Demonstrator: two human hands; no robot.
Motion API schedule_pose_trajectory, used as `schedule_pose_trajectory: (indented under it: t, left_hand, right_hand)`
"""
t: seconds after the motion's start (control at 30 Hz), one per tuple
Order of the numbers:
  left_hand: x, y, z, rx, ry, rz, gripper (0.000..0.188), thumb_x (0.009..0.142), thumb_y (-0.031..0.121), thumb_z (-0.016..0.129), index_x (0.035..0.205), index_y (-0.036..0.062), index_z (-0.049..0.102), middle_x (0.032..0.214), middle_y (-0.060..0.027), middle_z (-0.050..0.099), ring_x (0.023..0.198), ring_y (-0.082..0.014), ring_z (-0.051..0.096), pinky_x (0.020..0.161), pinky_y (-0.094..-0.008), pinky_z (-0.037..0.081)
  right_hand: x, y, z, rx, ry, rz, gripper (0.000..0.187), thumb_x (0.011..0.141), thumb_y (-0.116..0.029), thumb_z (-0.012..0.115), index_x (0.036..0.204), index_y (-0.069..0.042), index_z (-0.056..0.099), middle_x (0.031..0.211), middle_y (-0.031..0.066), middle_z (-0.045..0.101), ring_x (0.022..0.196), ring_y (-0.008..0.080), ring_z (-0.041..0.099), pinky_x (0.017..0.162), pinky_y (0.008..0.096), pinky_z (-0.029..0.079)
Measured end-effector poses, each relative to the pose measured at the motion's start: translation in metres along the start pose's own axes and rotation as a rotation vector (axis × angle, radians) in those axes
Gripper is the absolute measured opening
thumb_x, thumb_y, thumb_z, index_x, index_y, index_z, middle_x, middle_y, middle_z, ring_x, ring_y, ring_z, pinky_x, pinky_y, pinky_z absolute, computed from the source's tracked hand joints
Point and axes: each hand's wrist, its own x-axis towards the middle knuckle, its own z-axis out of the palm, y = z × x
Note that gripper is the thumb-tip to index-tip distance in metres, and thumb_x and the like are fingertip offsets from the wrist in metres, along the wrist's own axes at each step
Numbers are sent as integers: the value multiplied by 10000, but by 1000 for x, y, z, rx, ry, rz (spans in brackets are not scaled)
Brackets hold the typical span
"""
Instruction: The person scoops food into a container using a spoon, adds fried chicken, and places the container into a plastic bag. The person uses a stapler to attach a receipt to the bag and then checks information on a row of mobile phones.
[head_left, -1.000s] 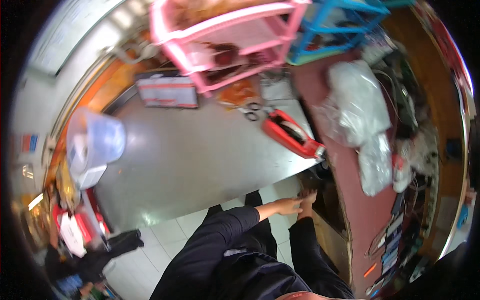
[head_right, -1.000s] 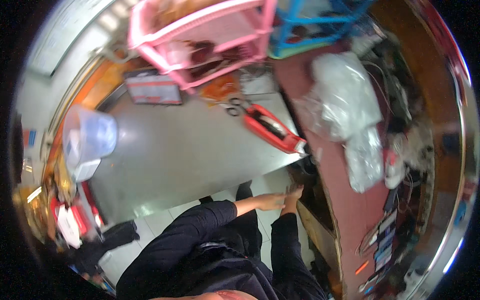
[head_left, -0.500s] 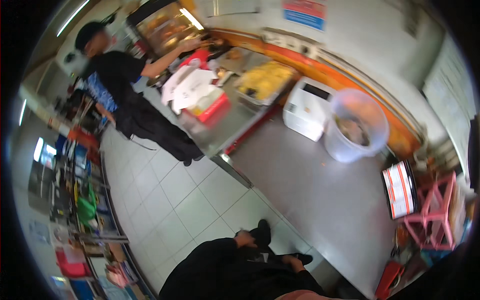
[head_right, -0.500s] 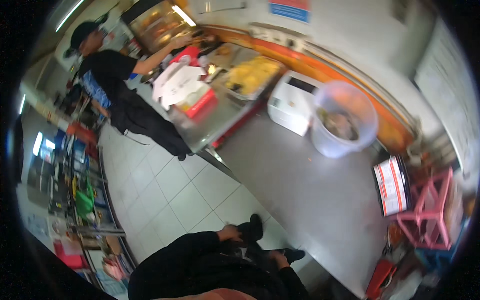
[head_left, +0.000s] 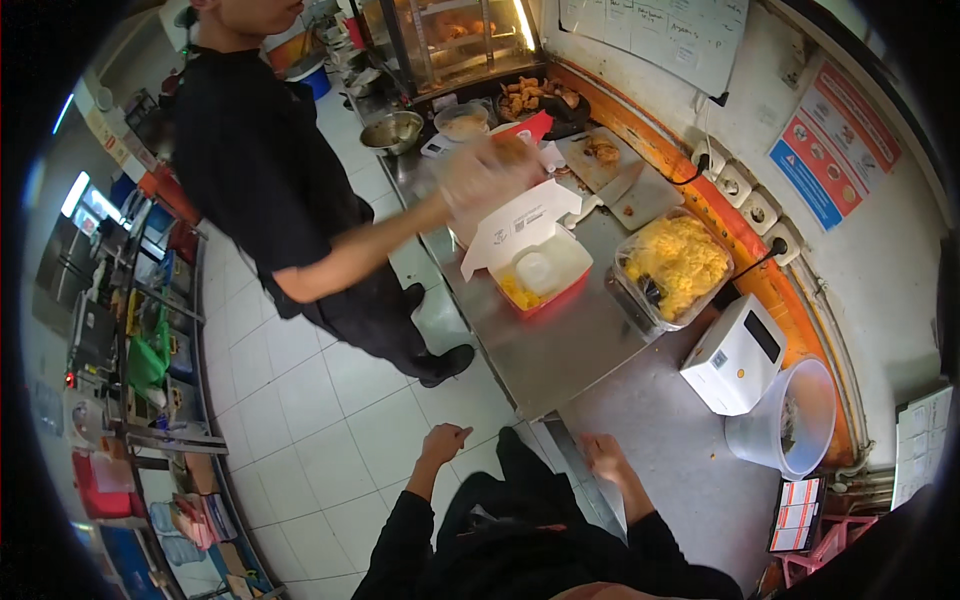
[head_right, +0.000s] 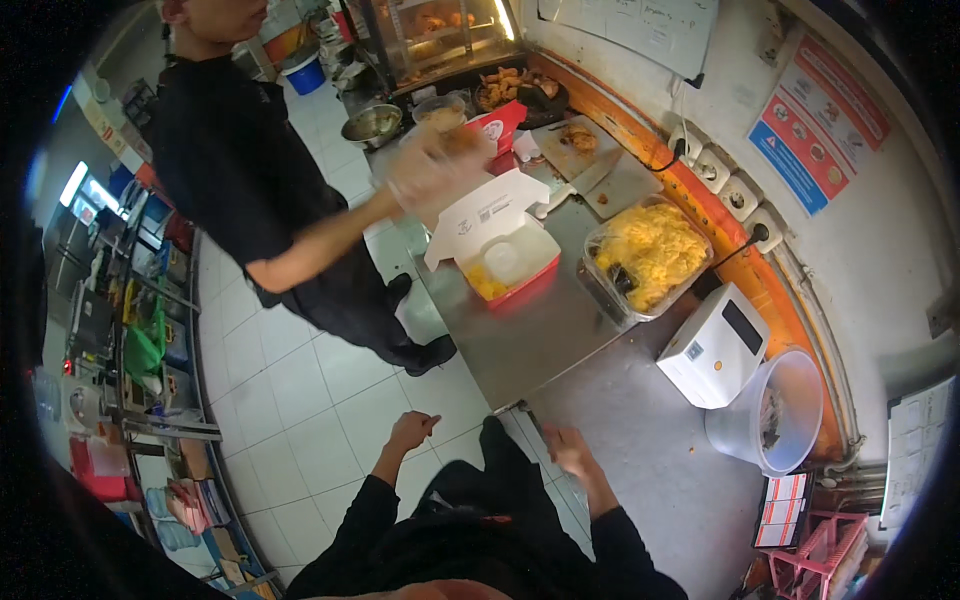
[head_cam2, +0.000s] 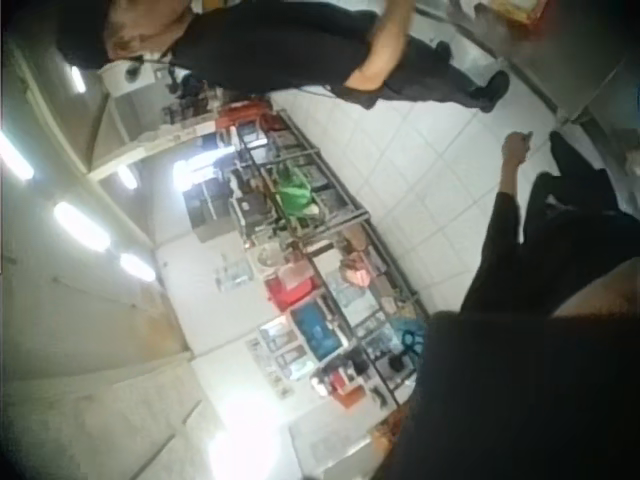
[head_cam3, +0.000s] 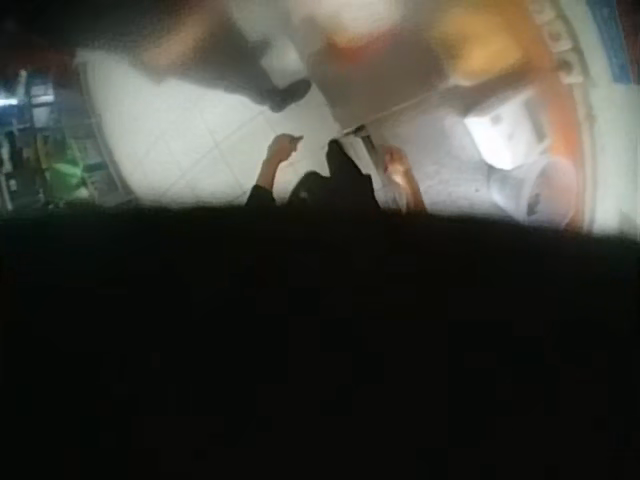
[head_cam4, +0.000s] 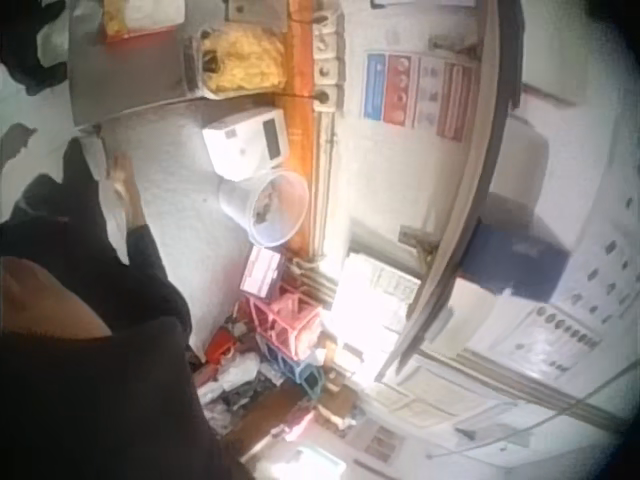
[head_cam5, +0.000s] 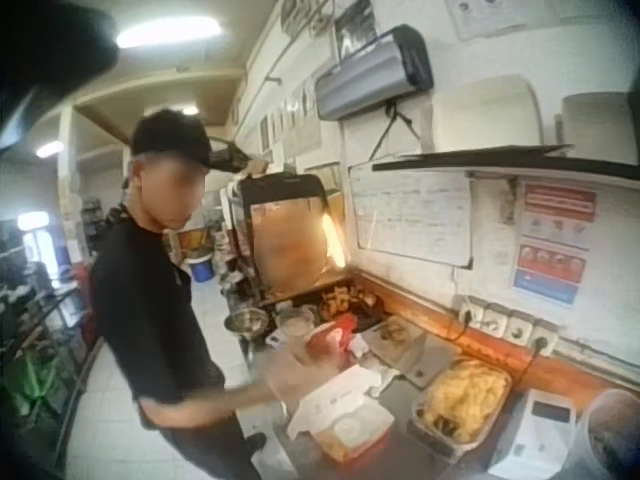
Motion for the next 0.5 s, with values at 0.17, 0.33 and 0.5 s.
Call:
schedule_pose_trajectory:
  t: [0.17, 0.33, 0.5]
  left_hand:
    - [12, -11, -31, -149, 150, 75, 375, 826, 354, 375, 669, 116, 618, 729, -110, 597, 742, -298, 556, 691, -399, 425]
    - [18, -2, -63, -178, 148, 68, 195, 797, 254, 463, 904, 134, 573, 780, -111, 589, 709, -304, 556, 654, -383, 434]
    - [43, 42, -116, -384, 781, 418, 376, 714, 156, 601, 1024, 3, 452, 937, -161, 499, 861, -323, 479, 738, -366, 388]
  right_hand:
    - [58, -44, 15, 67, -180, -70, 252, 857, -231, 382, 711, -44, 466, 564, 35, 456, 522, 127, 454, 496, 285, 379]
    - [52, -89, 50, 226, -341, -175, 177, 863, -195, 378, 818, -47, 464, 665, 16, 478, 609, 117, 469, 563, 272, 395]
    - [53, -103, 62, 302, 92, -171, 150, 811, -139, 465, 848, -4, 520, 672, 59, 518, 565, 128, 519, 515, 254, 421]
